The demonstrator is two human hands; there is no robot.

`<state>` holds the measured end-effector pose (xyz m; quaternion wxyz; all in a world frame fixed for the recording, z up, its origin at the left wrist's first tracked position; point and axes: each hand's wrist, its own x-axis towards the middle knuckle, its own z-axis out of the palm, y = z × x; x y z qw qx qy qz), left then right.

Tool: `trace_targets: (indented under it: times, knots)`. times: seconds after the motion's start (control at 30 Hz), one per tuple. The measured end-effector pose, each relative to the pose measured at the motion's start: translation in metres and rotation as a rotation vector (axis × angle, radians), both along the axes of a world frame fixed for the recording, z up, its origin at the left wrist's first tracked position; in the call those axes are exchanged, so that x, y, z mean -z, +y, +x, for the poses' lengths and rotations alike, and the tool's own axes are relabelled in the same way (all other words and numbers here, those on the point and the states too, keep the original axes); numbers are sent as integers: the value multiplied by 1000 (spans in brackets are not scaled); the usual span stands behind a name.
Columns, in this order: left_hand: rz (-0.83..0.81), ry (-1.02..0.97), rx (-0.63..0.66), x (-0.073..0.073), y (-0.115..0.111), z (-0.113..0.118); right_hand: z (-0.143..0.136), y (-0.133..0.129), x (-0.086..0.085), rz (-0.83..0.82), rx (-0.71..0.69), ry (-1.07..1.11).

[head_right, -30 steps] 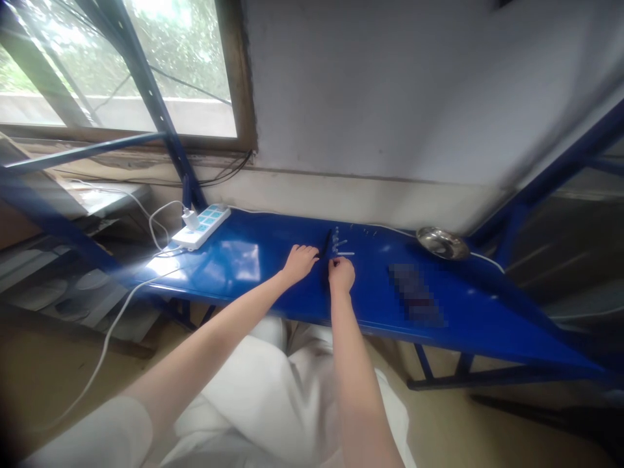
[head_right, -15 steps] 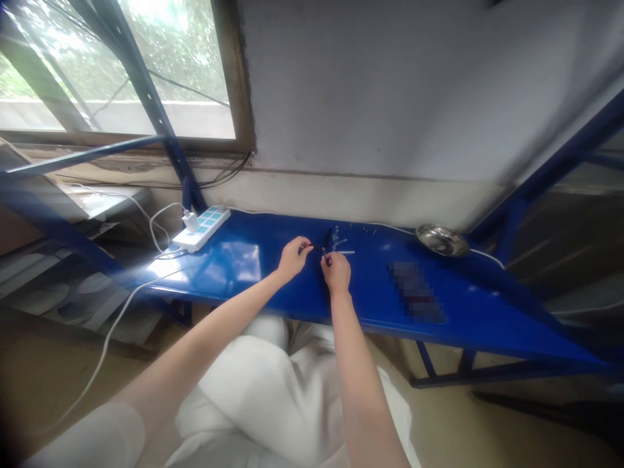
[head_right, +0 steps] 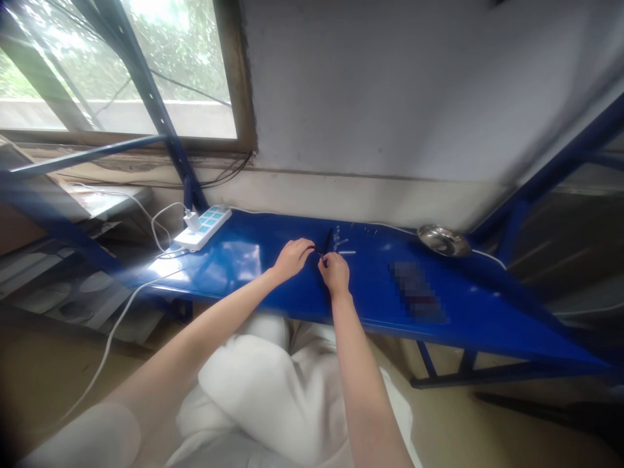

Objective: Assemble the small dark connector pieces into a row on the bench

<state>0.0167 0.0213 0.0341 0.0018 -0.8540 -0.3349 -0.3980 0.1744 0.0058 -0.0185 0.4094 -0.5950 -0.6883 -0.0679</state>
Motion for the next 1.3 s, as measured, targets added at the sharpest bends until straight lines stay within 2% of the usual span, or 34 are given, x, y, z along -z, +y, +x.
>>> trace_targets:
  times: [0.27,0.4,0.77,1.03,1.2,1.3]
  knots:
    - [46,65,24,1,4,-3,-2,-1,-2,-16,1,15]
    - [29,80,13,1,5,-6,-1,0,-1,-29,29,30]
    - [-11,64,-32,2,5,0,-2,-2,-2,-42,-5,9]
    - [-203,121,63,-1,5,-1,-2,-2,-2,-50,-29,-5]
    - [-418,85,31,-1,6,0,-2,-2,-3,-82,-35,-33]
    - [-483,59,9,-1,6,3,-1,-2,-2,-85,-38,-51]
